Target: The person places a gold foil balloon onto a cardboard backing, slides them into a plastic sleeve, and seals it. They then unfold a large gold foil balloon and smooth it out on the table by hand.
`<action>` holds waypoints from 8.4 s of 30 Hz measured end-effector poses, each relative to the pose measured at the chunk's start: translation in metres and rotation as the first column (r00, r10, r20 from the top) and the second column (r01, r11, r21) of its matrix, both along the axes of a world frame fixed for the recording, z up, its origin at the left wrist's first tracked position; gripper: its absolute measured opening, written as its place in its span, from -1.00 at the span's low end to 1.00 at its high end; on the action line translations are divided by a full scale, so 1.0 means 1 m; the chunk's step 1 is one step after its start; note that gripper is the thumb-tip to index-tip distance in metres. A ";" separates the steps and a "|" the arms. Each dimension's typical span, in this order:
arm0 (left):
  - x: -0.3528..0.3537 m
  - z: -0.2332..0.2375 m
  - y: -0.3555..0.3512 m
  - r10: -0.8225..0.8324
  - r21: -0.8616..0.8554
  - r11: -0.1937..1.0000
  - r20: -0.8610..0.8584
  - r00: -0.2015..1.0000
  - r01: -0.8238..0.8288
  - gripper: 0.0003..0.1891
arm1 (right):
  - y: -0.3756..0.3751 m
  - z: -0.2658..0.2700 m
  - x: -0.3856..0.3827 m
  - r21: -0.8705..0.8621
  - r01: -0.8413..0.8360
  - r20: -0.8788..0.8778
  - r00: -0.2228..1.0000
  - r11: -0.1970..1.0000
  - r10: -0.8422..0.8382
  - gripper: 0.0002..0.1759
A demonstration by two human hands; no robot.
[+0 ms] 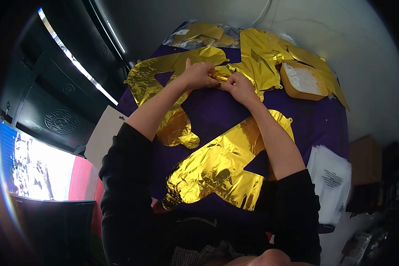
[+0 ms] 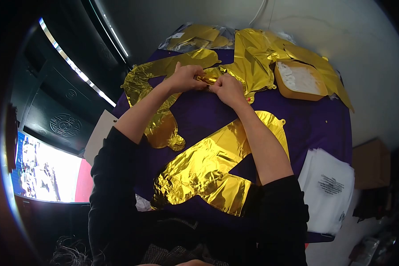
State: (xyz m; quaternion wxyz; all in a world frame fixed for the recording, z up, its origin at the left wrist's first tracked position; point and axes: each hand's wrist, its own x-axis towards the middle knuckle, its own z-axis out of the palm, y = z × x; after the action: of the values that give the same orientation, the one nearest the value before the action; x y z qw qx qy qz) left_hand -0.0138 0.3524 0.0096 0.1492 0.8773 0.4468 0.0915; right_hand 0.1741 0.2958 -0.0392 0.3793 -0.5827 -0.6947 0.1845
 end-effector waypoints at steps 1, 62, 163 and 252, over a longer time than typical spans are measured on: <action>0.001 -0.002 -0.001 0.011 0.036 0.999 0.003 1.000 -0.011 -0.59 | 0.000 -0.001 0.000 -0.004 0.001 -0.008 1.000 1.000 -0.001 -0.73; 0.162 0.003 0.040 -0.168 -0.093 0.984 -0.204 0.964 0.152 -0.01 | -0.054 0.233 0.284 0.353 0.767 -0.894 0.446 0.536 -0.049 -0.73; -0.101 0.007 -0.332 0.678 -0.940 0.329 0.303 0.669 0.092 -0.80 | -0.402 0.021 0.038 0.236 -0.219 0.479 0.874 0.947 0.083 -0.70; 0.122 0.032 -0.236 -0.504 -0.181 0.854 -0.515 0.693 0.487 0.03 | -0.352 0.064 0.090 0.355 -0.312 0.467 0.876 0.881 0.122 -0.66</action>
State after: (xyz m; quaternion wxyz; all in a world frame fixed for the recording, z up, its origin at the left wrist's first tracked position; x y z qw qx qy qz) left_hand 0.1081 0.1162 0.0412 0.0481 0.9513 0.2185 -0.2122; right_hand 0.2639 -0.0562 0.0246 0.3087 -0.4297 -0.8464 -0.0603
